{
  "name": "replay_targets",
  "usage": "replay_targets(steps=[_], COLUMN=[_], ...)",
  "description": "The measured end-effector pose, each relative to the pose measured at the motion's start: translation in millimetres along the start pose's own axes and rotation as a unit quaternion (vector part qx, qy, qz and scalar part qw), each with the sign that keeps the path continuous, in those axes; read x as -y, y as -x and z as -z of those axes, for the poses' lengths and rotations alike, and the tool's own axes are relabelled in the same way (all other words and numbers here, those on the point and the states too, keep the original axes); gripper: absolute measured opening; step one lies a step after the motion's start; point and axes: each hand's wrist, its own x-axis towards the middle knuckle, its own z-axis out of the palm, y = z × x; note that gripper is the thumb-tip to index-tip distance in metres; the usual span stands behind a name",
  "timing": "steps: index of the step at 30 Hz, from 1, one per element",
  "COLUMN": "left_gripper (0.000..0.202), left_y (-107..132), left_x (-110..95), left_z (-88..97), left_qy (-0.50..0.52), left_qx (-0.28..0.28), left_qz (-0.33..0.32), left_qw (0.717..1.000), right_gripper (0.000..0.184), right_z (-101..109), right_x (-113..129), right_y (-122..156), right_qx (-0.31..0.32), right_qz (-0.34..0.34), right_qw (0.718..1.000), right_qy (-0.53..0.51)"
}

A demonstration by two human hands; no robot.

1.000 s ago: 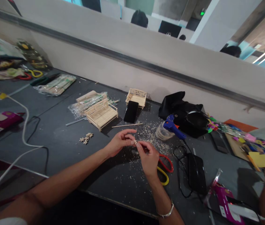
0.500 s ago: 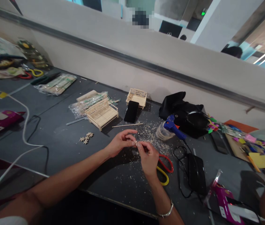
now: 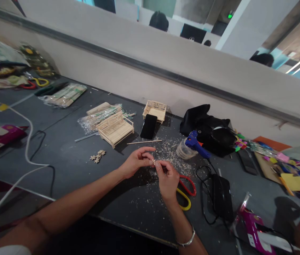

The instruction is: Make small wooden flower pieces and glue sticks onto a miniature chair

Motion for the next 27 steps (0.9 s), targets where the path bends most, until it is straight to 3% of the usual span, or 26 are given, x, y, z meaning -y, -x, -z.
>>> replay_targets(steps=[20, 27], left_gripper=[0.052, 0.053], left_y=[-0.4, 0.4], left_x=[1.7, -0.8], left_z=[2.0, -0.6], left_qy=[-0.007, 0.01], left_qx=[-0.005, -0.002], left_qz=[-0.004, 0.0], left_qw=[1.0, 1.0], right_gripper=[0.02, 0.02], right_z=[-1.0, 1.8], right_x=[-2.7, 3.3], right_y=[1.9, -0.9], right_qx=[-0.012, 0.004], right_qz=[0.04, 0.019], right_qw=[0.999, 1.0], right_qy=[0.025, 0.013])
